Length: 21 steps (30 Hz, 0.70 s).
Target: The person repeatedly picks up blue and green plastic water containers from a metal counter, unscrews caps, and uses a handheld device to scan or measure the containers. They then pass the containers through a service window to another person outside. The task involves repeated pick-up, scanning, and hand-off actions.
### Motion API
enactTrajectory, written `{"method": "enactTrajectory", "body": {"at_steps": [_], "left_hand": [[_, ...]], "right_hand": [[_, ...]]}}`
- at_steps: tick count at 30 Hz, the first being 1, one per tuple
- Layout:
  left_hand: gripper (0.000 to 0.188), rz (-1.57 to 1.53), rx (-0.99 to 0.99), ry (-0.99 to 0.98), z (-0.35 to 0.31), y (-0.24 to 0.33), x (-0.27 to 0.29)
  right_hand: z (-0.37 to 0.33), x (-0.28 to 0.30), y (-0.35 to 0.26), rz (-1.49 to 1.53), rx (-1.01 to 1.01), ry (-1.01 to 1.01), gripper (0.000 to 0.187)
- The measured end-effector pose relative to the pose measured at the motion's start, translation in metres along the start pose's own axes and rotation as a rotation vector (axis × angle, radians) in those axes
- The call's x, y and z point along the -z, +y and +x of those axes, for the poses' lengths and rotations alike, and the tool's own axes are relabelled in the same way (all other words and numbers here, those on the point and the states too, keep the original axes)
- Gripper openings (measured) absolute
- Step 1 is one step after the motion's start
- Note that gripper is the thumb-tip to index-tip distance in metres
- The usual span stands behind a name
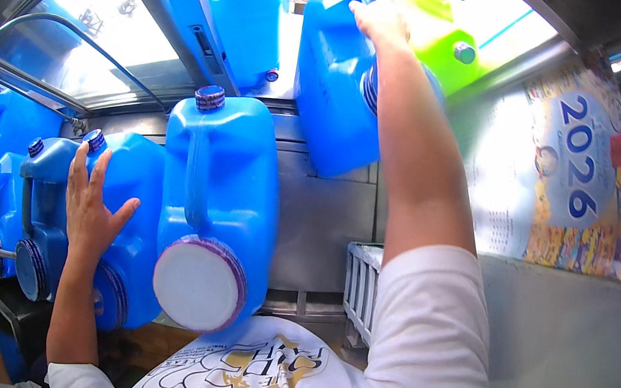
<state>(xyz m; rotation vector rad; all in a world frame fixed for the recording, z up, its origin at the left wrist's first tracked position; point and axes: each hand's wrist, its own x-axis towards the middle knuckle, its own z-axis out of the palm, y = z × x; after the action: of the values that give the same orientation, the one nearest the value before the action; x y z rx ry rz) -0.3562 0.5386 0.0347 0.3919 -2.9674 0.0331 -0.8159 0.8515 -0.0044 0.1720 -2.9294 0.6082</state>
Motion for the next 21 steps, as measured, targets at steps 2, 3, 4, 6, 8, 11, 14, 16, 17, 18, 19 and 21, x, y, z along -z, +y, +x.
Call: {"method": "enactTrajectory", "body": {"at_steps": [2,3,4,6,8,11,14,16,17,18,19,21], "left_hand": [[0.091,-0.014,0.003,0.003,0.002,0.000,0.001],[0.091,-0.010,0.004,0.003,0.003,0.000,0.001],[0.090,-0.006,0.006,0.003,0.003,0.001,0.002],[0.092,-0.004,0.004,0.001,0.005,0.001,0.003],[0.094,-0.014,-0.014,0.011,0.007,0.001,0.004],[0.095,-0.030,0.006,0.001,0.008,0.000,0.003],[0.094,-0.021,-0.002,0.007,0.008,0.001,0.001],[0.093,0.005,0.008,0.008,0.007,0.002,0.000],[0.093,0.004,0.004,0.007,0.007,0.003,0.000],[0.092,0.005,0.000,0.006,0.006,0.003,0.000],[0.091,0.003,0.003,0.002,0.007,0.003,0.000],[0.090,0.007,-0.005,0.013,0.006,0.004,0.000]], "right_hand": [[0.051,-0.021,-0.013,0.069,-0.086,-0.073,0.069],[0.075,-0.032,-0.018,0.073,-0.114,-0.092,0.069],[0.098,-0.042,-0.025,0.125,-0.153,-0.094,0.069],[0.141,-0.055,-0.044,0.018,-0.100,-0.048,0.069],[0.168,-0.059,-0.061,-0.093,0.005,-0.002,0.069],[0.170,-0.033,-0.061,0.059,0.133,-0.196,0.078],[0.112,-0.008,-0.024,0.108,0.271,-0.191,0.087],[0.077,0.015,-0.004,0.028,0.406,-0.199,0.098],[0.068,0.028,0.003,-0.034,0.522,-0.211,0.106],[0.052,0.029,0.012,-0.125,0.593,-0.118,0.111],[0.035,0.027,0.024,-0.173,0.711,-0.006,0.117],[0.033,0.035,0.049,-0.237,0.548,0.101,0.109]]}}
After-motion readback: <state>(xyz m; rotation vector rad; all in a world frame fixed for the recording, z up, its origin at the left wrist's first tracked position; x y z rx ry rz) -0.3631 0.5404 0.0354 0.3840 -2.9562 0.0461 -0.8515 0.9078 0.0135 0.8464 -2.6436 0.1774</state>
